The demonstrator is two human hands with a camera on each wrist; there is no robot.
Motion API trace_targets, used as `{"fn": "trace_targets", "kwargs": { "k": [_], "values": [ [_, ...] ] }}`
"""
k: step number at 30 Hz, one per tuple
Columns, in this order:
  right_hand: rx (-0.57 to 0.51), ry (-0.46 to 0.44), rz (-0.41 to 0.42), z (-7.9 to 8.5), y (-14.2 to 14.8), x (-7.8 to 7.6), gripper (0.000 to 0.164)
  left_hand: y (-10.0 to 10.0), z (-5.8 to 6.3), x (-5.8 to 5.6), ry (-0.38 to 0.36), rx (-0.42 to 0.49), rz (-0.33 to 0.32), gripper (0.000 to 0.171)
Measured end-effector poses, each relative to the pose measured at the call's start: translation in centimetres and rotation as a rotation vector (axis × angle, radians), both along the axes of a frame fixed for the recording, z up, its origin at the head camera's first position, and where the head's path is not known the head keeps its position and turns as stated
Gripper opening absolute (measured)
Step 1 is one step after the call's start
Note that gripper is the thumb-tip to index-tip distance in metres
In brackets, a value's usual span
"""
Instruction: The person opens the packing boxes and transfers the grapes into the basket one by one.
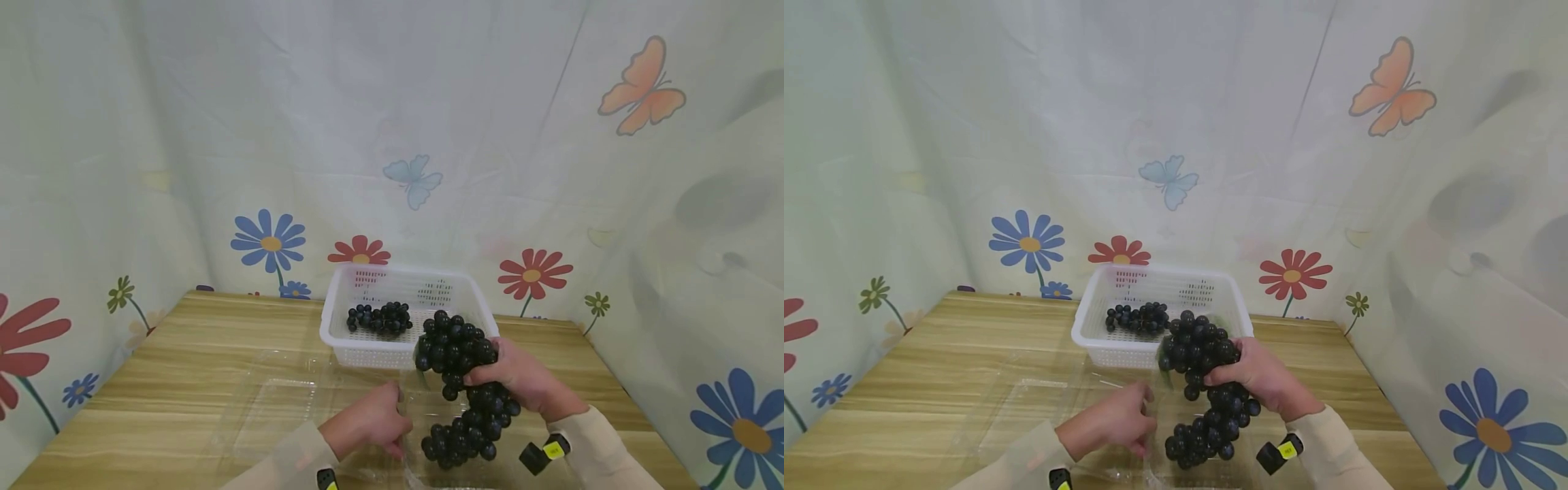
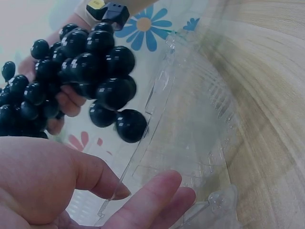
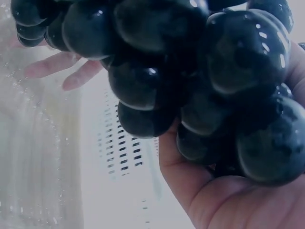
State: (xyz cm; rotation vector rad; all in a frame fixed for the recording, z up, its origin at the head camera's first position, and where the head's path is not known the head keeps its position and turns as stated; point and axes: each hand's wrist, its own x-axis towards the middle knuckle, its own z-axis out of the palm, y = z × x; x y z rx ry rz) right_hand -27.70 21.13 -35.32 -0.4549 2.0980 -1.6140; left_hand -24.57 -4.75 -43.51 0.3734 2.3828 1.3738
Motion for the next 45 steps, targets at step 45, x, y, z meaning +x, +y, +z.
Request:
{"fn": "trace_targets", "kwargs": {
  "k": [45],
  "values": [
    [-0.116, 0.004, -0.286, 3.6, -0.7, -3.7, 0.065, 0.3, -0.2, 0.5, -0.015, 0.059, 0.027, 0.035]
  ]
}}
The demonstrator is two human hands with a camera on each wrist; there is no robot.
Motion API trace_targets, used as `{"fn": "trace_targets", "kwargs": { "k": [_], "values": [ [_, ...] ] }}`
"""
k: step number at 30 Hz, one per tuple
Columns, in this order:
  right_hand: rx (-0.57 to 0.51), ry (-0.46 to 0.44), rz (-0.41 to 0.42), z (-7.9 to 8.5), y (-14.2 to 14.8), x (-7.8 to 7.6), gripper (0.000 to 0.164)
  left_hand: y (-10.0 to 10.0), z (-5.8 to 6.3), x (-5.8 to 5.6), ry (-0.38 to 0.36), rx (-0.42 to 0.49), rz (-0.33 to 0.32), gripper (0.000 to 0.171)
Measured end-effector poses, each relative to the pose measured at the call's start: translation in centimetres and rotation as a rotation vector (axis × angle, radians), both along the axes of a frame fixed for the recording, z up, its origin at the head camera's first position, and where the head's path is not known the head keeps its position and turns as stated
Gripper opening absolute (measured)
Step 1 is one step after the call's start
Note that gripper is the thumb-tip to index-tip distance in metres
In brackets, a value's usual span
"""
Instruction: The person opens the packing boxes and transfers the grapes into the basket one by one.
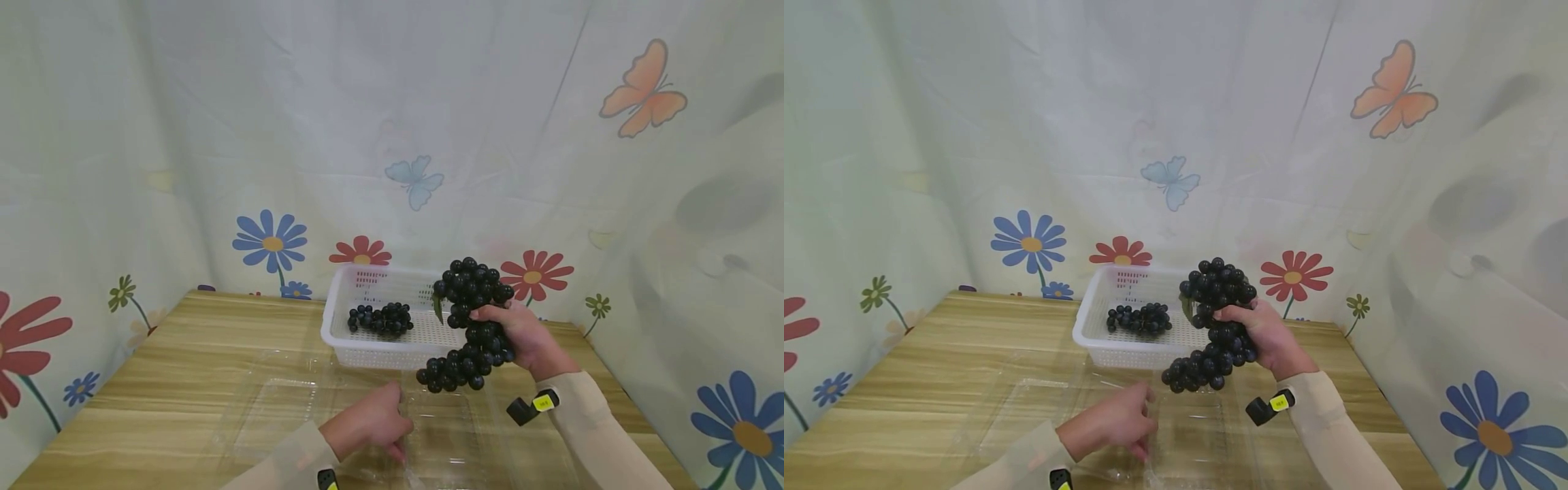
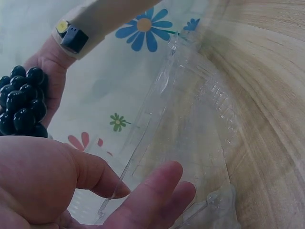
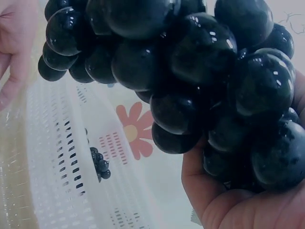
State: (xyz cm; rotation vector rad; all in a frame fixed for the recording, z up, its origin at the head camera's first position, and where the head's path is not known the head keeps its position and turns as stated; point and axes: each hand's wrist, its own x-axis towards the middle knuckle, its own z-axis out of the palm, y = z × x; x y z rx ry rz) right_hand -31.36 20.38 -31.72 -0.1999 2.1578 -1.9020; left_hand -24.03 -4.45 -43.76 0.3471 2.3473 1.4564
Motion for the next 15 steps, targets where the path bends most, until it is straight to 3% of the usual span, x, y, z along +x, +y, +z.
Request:
{"fn": "trace_targets", "kwargs": {
  "k": [15],
  "values": [
    [-0.067, 0.012, -0.064, 0.6, -0.4, -2.3, 0.052, 0.1, -0.1, 0.2, 0.029, 0.009, -0.006, 0.039]
  ]
}}
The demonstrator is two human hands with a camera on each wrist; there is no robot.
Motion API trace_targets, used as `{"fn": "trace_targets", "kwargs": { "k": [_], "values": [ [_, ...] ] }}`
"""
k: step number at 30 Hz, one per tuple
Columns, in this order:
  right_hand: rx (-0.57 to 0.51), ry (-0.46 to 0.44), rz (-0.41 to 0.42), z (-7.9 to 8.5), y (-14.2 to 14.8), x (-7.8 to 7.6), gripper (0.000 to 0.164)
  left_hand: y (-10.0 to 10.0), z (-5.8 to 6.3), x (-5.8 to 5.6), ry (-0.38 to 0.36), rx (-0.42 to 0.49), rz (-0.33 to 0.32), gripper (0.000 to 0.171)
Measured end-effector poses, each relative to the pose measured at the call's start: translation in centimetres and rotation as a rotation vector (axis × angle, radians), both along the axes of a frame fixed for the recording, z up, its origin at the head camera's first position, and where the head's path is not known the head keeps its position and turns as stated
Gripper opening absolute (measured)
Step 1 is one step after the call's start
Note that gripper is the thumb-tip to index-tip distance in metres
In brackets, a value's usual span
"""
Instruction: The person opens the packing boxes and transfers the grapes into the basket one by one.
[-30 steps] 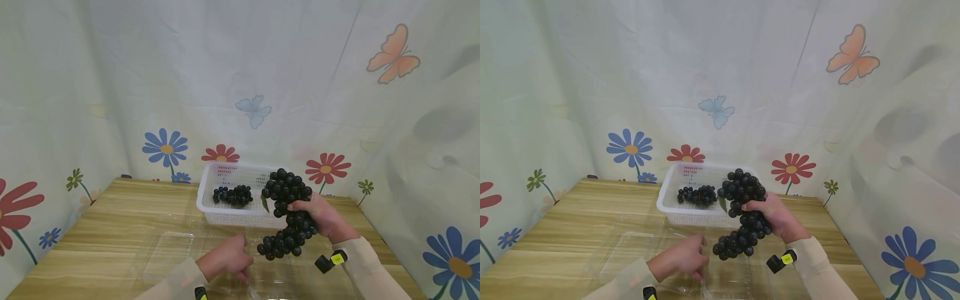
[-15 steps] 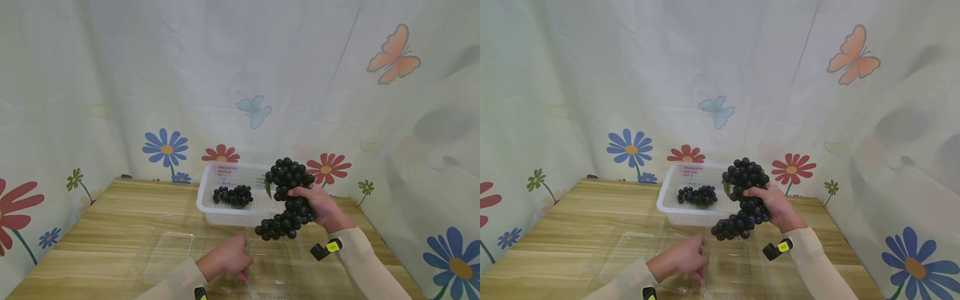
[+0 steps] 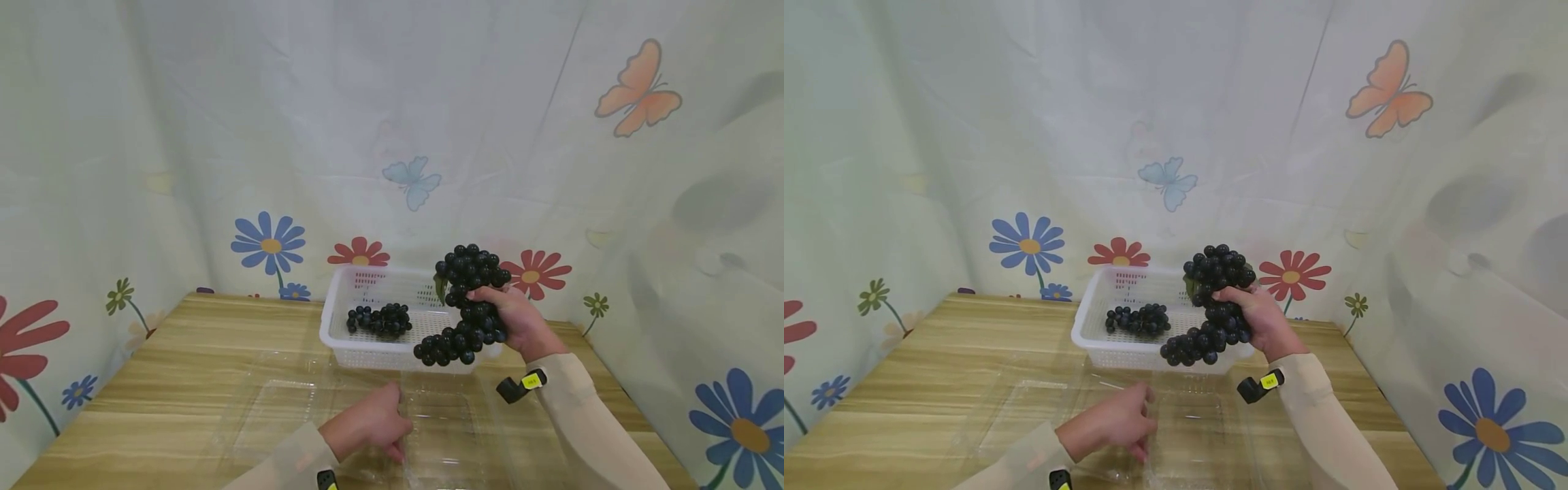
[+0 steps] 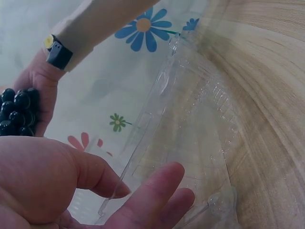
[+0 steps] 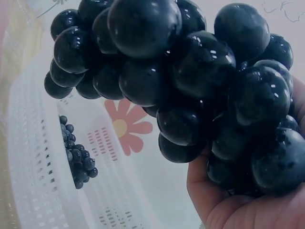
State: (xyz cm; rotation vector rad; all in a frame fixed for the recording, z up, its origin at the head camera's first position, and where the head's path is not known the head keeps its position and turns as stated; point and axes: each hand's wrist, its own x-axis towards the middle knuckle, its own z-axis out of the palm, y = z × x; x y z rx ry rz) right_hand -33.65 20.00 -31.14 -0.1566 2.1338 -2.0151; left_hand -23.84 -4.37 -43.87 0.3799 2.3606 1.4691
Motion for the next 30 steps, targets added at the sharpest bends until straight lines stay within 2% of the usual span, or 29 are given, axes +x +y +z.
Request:
{"fn": "trace_targets", "kwargs": {
  "k": [7, 15, 30],
  "values": [
    [-0.036, 0.001, -0.019, 0.1, 0.0, -1.4, 0.054, 0.1, -0.2, 0.0, -0.006, 0.022, 0.003, 0.038],
    [-0.064, -0.027, -0.1, 0.0, -0.6, -2.6, 0.054, 0.3, 0.0, 0.1, -0.023, 0.008, 0.016, 0.043],
    [-0.013, -0.01, -0.153, -0.8, -2.5, -4.9, 0.049, 0.1, 0.1, 0.1, 0.01, -0.02, 0.0, 0.042]
  ]
}}
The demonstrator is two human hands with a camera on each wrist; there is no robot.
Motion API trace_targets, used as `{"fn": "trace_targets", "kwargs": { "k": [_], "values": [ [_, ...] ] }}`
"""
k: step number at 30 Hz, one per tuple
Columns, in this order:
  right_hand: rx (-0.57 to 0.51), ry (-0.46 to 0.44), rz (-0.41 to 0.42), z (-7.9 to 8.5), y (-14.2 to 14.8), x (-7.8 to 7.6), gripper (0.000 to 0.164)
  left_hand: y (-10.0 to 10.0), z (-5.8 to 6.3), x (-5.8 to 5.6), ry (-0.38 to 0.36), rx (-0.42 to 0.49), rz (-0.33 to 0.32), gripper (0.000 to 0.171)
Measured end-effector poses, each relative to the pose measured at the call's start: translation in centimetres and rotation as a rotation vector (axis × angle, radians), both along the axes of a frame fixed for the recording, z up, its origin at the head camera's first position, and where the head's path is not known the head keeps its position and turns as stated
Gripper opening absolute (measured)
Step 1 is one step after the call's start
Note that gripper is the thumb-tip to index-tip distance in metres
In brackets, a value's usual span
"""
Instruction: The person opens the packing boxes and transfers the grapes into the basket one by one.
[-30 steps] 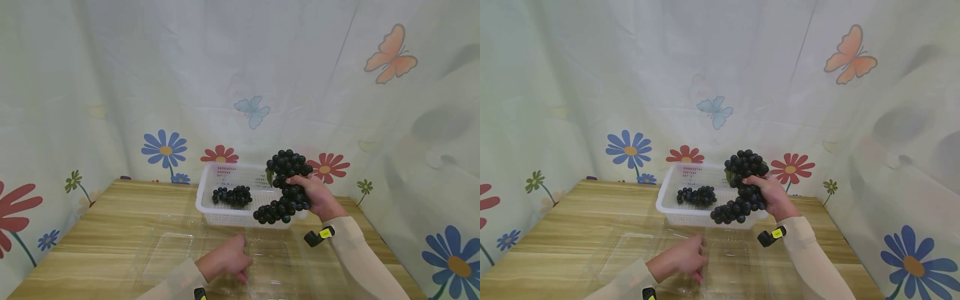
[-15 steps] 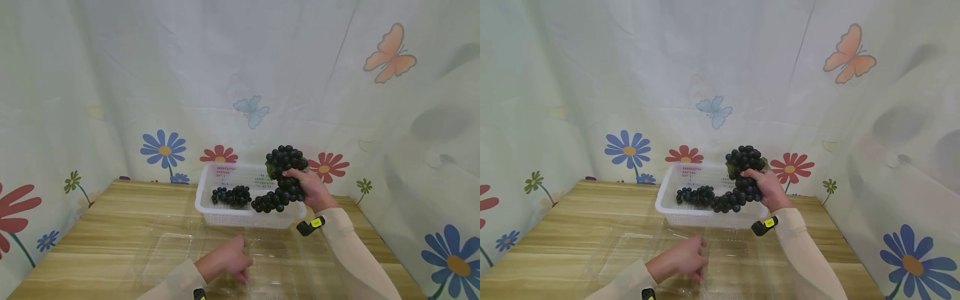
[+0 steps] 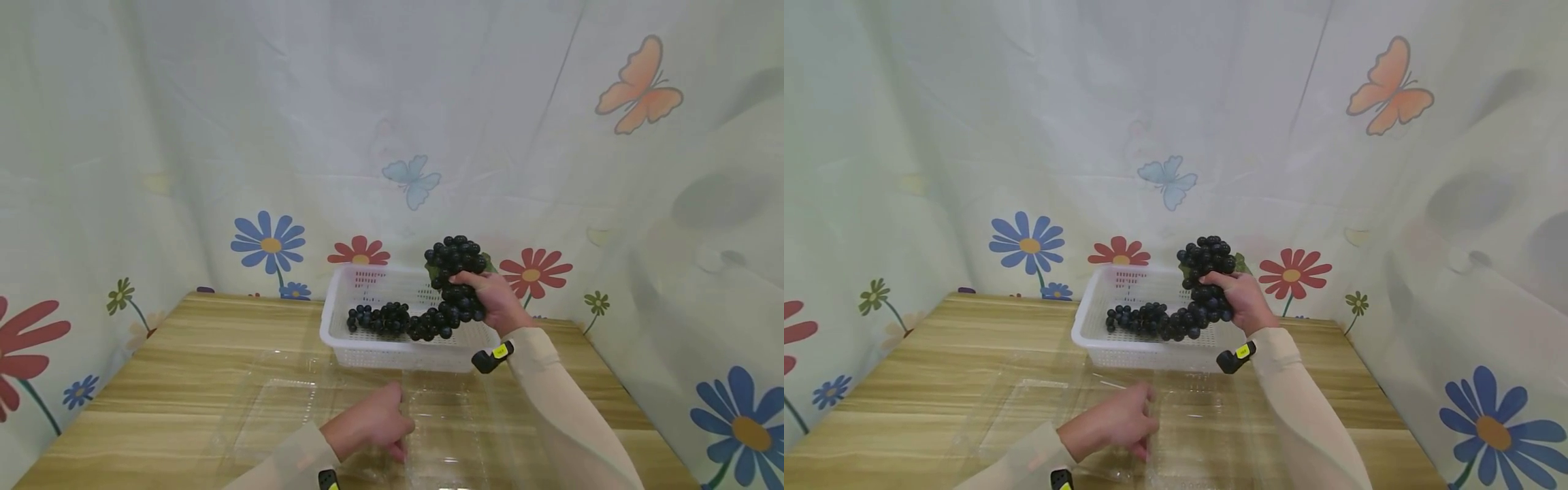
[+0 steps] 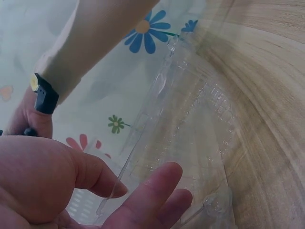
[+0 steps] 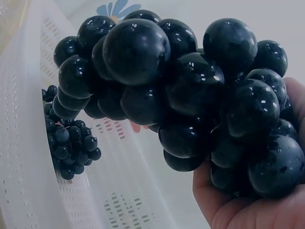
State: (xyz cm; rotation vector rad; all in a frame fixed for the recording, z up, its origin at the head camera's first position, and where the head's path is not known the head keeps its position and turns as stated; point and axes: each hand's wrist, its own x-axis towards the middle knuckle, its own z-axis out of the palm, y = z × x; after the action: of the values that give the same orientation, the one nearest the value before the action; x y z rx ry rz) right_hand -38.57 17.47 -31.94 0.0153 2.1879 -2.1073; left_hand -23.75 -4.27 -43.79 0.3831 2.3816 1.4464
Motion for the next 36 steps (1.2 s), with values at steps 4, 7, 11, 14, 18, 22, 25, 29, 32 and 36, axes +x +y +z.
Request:
{"fn": "trace_targets", "kwargs": {
  "k": [4, 7, 11, 14, 18, 22, 25, 29, 32, 36],
  "values": [
    [0.008, -0.009, -0.013, -0.3, -0.4, -0.7, 0.047, -0.1, 0.0, 0.0, 0.007, 0.004, 0.003, 0.042],
    [0.033, -0.022, -0.014, -0.4, -0.5, -1.3, 0.049, -0.1, 0.0, 0.0, 0.007, 0.008, 0.005, 0.042],
    [0.076, -0.05, -0.025, -0.5, -0.5, -2.1, 0.057, 0.0, -0.1, -0.1, 0.003, 0.006, 0.009, 0.042],
    [0.093, -0.058, -0.033, -0.6, -0.4, -2.7, 0.055, 0.0, 0.0, -0.1, -0.006, -0.003, 0.011, 0.043],
    [0.123, -0.072, -0.048, -1.1, 0.1, -3.5, 0.052, 0.0, 0.0, 0.0, -0.004, -0.005, 0.009, 0.041],
    [0.148, -0.094, -0.048, -1.8, 0.3, -4.2, 0.053, 0.0, 0.0, 0.1, 0.005, 0.0, 0.006, 0.039],
    [0.166, -0.097, -0.047, -2.3, 0.3, -4.6, 0.046, 0.0, 0.1, 0.1, 0.006, -0.002, 0.006, 0.039],
    [0.225, -0.078, -0.062, -2.7, 0.5, -5.0, 0.043, 0.0, 0.1, 0.1, -0.001, -0.01, -0.004, 0.042],
    [0.273, -0.066, -0.063, -3.1, 0.7, -5.3, 0.054, 0.1, 0.0, 0.0, -0.006, -0.012, -0.007, 0.042],
    [0.309, -0.077, -0.051, -3.7, 0.8, -6.1, 0.065, 0.1, -0.1, 0.0, -0.005, -0.005, 0.003, 0.038]
  ]
}}
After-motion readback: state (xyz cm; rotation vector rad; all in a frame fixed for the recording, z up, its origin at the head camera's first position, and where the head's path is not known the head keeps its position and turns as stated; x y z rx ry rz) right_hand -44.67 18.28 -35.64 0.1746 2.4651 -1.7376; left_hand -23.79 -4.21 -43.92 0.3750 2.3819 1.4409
